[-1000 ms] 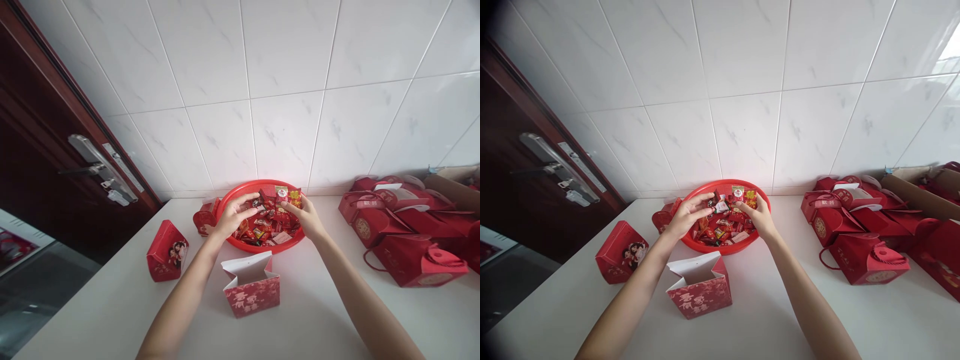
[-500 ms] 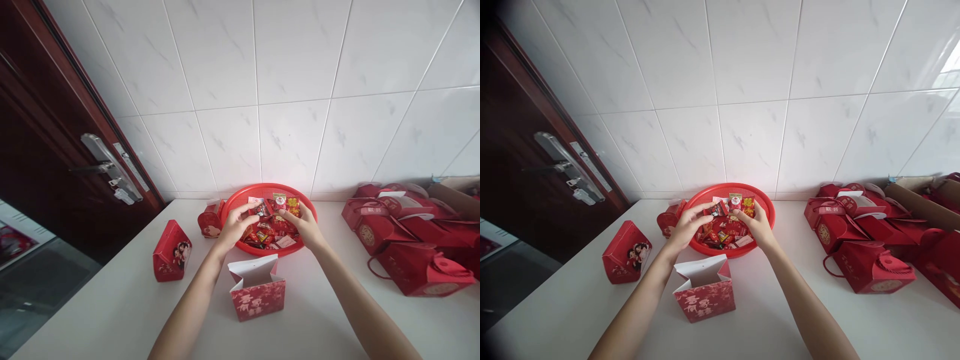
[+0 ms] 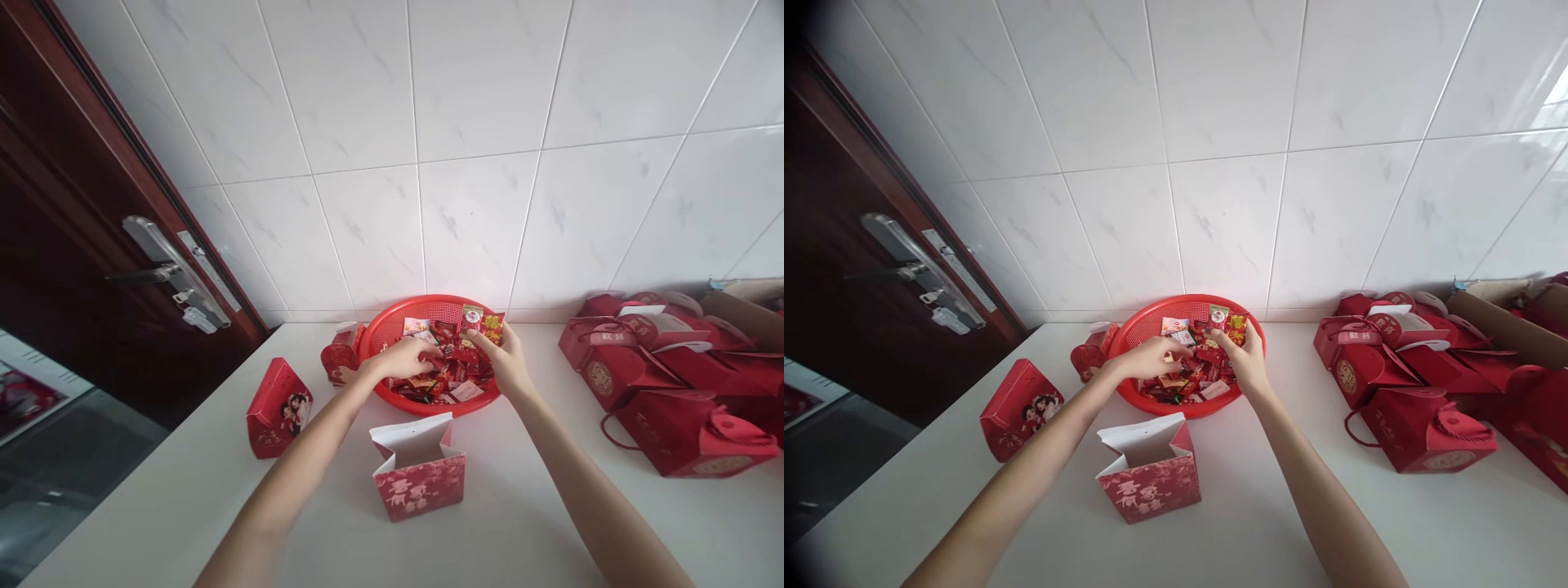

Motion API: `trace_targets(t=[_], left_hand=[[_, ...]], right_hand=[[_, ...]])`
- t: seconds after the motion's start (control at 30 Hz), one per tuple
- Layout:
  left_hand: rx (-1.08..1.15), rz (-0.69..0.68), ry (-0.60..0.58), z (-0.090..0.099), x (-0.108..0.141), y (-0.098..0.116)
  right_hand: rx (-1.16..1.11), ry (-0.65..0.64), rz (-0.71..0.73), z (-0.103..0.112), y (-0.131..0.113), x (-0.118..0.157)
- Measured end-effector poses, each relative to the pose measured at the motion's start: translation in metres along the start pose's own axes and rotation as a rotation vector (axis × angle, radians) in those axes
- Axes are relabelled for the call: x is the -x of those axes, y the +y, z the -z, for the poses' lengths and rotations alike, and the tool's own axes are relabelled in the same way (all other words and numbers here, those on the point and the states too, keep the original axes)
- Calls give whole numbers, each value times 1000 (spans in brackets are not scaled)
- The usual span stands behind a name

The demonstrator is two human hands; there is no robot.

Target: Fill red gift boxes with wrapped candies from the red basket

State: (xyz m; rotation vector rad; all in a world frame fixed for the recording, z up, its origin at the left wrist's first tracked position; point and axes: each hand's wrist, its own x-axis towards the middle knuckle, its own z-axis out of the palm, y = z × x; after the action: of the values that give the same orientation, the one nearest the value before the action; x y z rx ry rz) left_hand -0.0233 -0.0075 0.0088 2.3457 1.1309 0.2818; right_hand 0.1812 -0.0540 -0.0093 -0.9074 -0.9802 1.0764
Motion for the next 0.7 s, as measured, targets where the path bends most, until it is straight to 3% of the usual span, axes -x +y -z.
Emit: trace_targets(t=[0.1,0.27,0.57,0.7], left_hand=[[-115,4,-205,-7,-21,9],[-282,31,-384,-19,-35,19],[-274,248,-404,-17,-30,8],[-200,206,-367,-13,-27,5]], right_hand=[[18,-18,32,1,1,0],[25,-40,72,3,2,-1],[21,-63,51,3,3,0],[22,-57,51,3,2,0]])
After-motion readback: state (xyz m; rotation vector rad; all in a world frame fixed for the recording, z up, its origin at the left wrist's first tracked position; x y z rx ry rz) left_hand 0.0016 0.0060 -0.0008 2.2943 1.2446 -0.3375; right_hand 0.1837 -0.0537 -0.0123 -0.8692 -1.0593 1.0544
